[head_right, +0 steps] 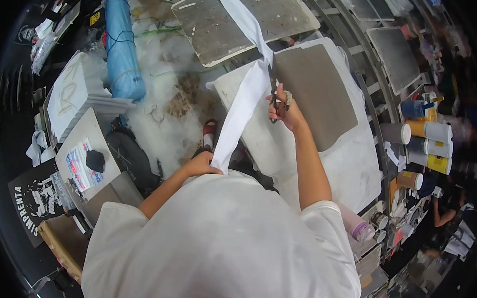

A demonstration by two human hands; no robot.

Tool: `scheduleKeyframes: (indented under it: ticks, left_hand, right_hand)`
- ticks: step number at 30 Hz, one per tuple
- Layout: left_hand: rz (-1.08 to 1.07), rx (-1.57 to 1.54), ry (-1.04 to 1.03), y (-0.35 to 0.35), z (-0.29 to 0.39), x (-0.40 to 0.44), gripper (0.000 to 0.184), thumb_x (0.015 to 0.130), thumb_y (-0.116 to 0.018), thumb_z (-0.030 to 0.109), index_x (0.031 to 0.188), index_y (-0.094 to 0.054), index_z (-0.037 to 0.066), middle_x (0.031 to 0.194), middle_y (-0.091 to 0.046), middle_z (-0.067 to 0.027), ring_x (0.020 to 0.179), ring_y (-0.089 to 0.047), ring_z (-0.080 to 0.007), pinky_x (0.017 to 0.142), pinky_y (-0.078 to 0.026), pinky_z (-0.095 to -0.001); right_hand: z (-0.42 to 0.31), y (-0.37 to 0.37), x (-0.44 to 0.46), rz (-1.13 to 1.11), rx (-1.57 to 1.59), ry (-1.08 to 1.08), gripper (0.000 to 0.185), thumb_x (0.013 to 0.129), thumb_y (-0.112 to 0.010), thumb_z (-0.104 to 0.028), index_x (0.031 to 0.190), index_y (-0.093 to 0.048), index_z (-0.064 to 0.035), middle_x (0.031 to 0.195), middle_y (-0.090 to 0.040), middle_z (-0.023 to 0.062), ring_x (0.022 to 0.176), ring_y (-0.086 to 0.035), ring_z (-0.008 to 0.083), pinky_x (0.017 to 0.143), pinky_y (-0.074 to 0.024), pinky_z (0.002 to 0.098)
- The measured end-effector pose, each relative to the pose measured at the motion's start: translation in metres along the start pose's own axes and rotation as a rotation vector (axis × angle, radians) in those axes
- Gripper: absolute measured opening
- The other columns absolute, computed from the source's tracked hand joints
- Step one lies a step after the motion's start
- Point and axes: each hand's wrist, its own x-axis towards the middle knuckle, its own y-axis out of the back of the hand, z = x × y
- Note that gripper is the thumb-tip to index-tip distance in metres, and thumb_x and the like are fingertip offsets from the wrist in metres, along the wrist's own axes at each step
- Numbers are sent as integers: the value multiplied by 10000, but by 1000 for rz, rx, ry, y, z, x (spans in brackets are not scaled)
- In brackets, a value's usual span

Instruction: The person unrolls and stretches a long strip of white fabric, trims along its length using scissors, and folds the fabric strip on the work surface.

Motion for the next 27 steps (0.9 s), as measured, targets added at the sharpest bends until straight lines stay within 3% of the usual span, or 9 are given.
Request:
scheduleKeyframes:
  ticks: [4,6,10,12,13,18,22,27]
  left_hand:
    - [31,13,-20,2,-19,-12,345,733,-774,217,965,-684,-22,861,-703,-119,768,-627,-171,723,-480,-301]
    - [7,8,-7,9,-25,-19,372,742,-768,207,1004,-671,-40,912,-708,-121,807,-622,-160,754,-477,-289]
    - [-40,-100,-25,27,-2,-55,393,755,-761,197,1049,-657,-42,958,-702,-102,867,-613,-149,805,-467,-279]
    - [-64,-211,8,37,10,-72,400,768,-751,181,1094,-646,-26,1000,-690,-66,921,-602,-136,849,-455,-280]
    - [-42,-272,30,42,24,-81,392,768,-754,156,1102,-645,-20,1014,-679,-38,942,-597,-126,868,-457,-287]
    - [16,-390,80,45,10,-94,397,736,-797,150,1061,-668,-38,993,-686,-44,905,-611,-112,844,-465,-263]
    - [6,-362,224,43,-8,-106,344,756,-786,125,1051,-683,-18,957,-696,-30,879,-617,-111,841,-468,-266]
    - [51,-362,246,39,-44,-108,290,750,-787,123,990,-706,-20,891,-702,-16,809,-622,-102,795,-477,-263]
  right_hand:
    - [1,-4,11,2,-67,12,750,845,-448,-746,1024,-513,-20,586,-454,11,487,-445,126,487,-291,243]
    - [-2,-7,19,79,-246,-47,744,849,-448,-740,1031,-513,-21,588,-450,15,488,-442,125,491,-297,250]
    - [-16,-5,24,36,-168,47,720,854,-471,-722,1034,-503,-26,602,-482,15,489,-467,120,478,-303,251]
    - [-20,-7,18,-83,135,386,696,884,-449,-690,1043,-502,-14,618,-487,21,488,-456,126,486,-310,252]
    - [-20,-14,10,-67,177,421,676,911,-425,-662,1048,-500,-4,607,-473,25,483,-442,128,487,-311,249]
    - [15,-15,12,-19,-6,122,737,851,-456,-730,1013,-501,-13,577,-466,11,488,-471,125,463,-309,254]
    - [18,-24,30,9,137,138,756,831,-461,-751,985,-493,-12,589,-451,12,490,-463,121,450,-300,233]
    - [11,-38,33,-31,251,164,773,821,-462,-762,980,-485,-6,600,-449,22,491,-455,119,438,-298,220]
